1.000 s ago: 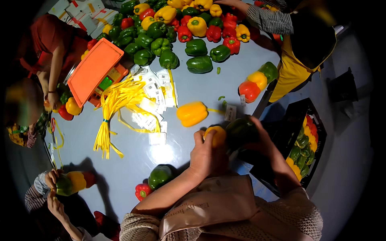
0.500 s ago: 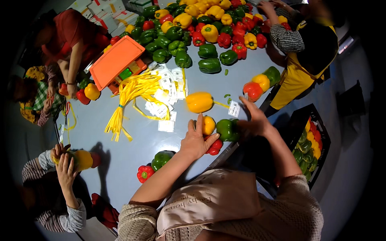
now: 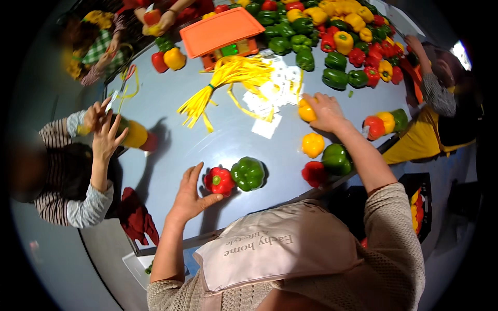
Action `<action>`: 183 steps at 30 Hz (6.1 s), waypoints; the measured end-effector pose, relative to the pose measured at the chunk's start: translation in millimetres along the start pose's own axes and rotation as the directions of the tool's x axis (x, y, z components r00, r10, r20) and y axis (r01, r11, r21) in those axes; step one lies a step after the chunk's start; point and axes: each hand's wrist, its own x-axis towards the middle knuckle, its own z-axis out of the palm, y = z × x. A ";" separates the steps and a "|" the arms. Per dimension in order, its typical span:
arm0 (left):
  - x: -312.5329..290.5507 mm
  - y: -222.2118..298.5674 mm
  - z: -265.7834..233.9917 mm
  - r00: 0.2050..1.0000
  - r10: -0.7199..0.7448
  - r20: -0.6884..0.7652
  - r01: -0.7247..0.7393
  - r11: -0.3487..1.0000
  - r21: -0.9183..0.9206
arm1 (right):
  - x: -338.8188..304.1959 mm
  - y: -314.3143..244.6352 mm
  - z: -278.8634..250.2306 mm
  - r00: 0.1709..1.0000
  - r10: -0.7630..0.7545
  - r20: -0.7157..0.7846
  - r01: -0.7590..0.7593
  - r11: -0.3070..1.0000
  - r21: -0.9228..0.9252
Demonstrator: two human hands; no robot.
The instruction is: The person assembles bell peppers into a vertical stack by inserting them one into another, then secures the stack with a yellow rubber band and places a paper label on the bundle. The person repeats this process with multiple pepper stacks.
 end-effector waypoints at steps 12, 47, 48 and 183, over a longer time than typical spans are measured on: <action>3.3 -24.1 79.2 0.979 -0.021 -0.205 -0.024 0.976 -0.218 | -14.1 -126.7 2.6 0.992 -0.116 -0.055 0.092 0.347 0.933; 7.8 -24.2 71.5 0.942 -0.321 0.093 0.234 0.436 -0.869 | -53.1 -268.8 7.8 0.846 -0.524 -0.098 0.516 0.758 0.398; 12.7 -27.8 71.6 0.949 -0.303 0.082 0.237 0.519 -0.821 | -52.3 -266.7 9.8 0.857 -0.511 -0.069 0.489 0.765 0.418; 8.9 82.2 20.4 0.914 0.223 0.339 0.242 0.371 -0.897 | -106.5 -168.7 -38.8 0.988 -0.118 0.103 -0.156 -0.727 0.669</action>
